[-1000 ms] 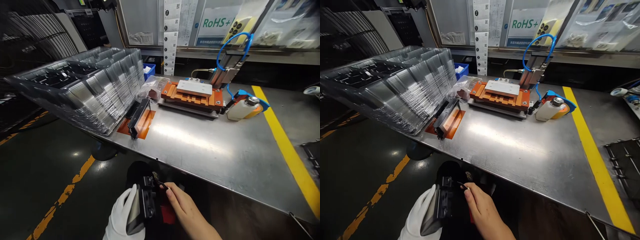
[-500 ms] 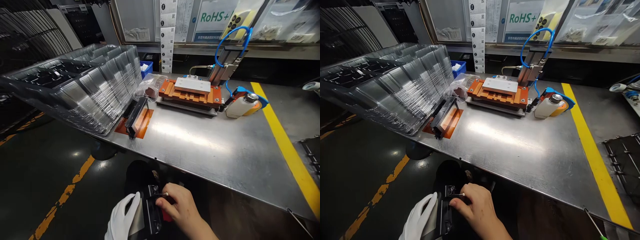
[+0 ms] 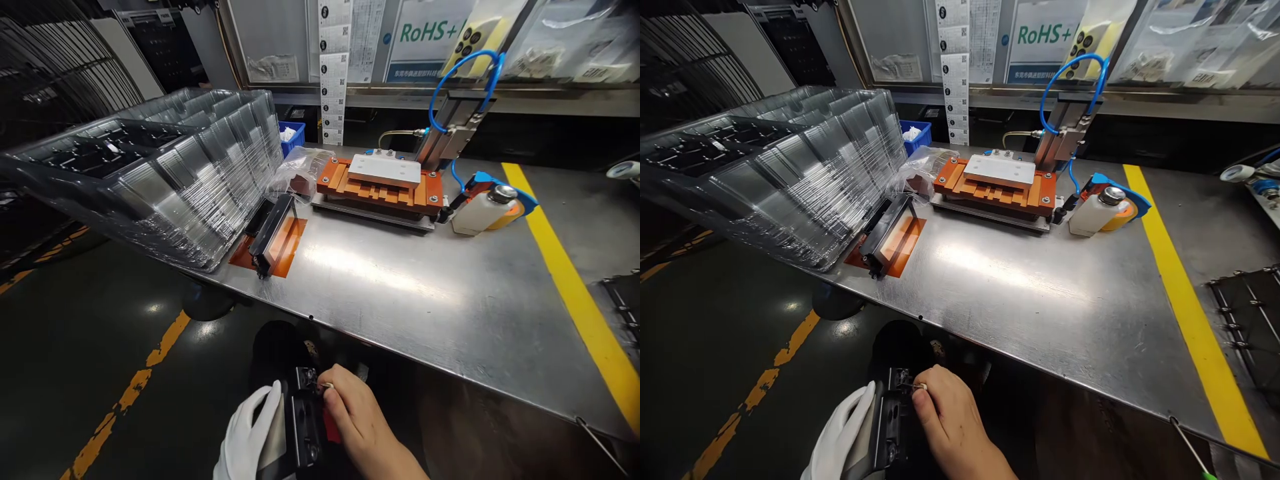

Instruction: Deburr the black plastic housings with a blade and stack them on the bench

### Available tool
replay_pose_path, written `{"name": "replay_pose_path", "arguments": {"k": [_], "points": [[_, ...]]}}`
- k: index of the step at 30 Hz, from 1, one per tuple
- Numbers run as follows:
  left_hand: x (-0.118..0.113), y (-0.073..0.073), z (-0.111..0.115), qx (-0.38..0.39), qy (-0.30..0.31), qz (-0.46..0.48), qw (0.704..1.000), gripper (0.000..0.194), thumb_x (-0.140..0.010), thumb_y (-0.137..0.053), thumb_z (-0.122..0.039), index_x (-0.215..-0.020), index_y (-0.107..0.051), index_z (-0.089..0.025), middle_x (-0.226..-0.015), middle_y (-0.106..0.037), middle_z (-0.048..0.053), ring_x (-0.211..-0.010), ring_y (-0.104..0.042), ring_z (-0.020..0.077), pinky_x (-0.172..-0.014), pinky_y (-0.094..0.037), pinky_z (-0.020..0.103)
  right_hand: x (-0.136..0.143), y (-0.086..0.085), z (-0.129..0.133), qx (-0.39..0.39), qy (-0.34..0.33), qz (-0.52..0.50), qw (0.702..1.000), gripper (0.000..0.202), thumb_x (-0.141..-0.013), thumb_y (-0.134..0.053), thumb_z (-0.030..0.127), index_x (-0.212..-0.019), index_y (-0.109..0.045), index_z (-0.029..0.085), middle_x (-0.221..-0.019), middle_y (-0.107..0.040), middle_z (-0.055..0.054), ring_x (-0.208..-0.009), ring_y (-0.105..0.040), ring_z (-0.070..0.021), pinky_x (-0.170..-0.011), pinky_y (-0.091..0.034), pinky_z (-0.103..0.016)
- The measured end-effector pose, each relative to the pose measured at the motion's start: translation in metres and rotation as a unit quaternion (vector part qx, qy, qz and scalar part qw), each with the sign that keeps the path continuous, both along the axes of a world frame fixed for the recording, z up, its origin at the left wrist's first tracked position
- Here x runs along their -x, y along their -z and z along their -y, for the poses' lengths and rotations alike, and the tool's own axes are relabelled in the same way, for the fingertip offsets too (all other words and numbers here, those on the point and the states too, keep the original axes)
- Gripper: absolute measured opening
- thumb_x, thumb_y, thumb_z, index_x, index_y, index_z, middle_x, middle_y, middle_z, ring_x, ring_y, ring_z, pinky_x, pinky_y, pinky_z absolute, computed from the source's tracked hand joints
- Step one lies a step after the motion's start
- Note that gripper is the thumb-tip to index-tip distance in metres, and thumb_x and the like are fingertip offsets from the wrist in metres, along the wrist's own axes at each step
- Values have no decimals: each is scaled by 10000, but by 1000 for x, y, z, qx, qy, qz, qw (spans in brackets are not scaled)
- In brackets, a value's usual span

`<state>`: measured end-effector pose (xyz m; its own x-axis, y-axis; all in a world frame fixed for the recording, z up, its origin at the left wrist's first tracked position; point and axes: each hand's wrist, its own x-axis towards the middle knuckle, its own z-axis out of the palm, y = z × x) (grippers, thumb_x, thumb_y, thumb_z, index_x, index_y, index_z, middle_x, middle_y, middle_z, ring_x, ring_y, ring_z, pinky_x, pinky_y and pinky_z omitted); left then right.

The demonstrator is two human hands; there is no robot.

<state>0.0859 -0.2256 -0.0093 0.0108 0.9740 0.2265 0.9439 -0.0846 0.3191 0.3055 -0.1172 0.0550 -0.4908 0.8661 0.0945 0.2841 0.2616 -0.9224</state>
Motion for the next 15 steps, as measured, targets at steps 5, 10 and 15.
{"name": "replay_pose_path", "arguments": {"k": [5,10,15], "points": [[-8,-8,-2,19,-4,17,1000,930,-763,-640,-278,-1576,-200,-377,-1195,-683,71,-1019,-716,312,-842,-618,381,-4,-2,1,-50,-10,25,998,474,-1075,-218,495,-829,-526,232,-704,-531,20,-639,-525,-142,-637,-415,-269],[-9,-15,-4,30,4,36,999,1011,-713,-675,-350,-1587,-167,-341,-1209,-678,81,-1044,-707,335,-877,-607,402,-1,-1,4,-59,-3,34,998,448,-1073,-252,485,-849,-550,235,-729,-547,10,-666,-536,-155,-657,-419,-282],[-10,-22,-5,38,2,31,999,964,-732,-652,-301,-1578,-193,-366,-1194,-690,62,-1040,-712,321,-861,-610,382,2,3,-2,79,65,-36,994,471,-1052,-258,559,-878,-559,241,-798,-551,0,-717,-543,-163,-664,-433,-274]]}}
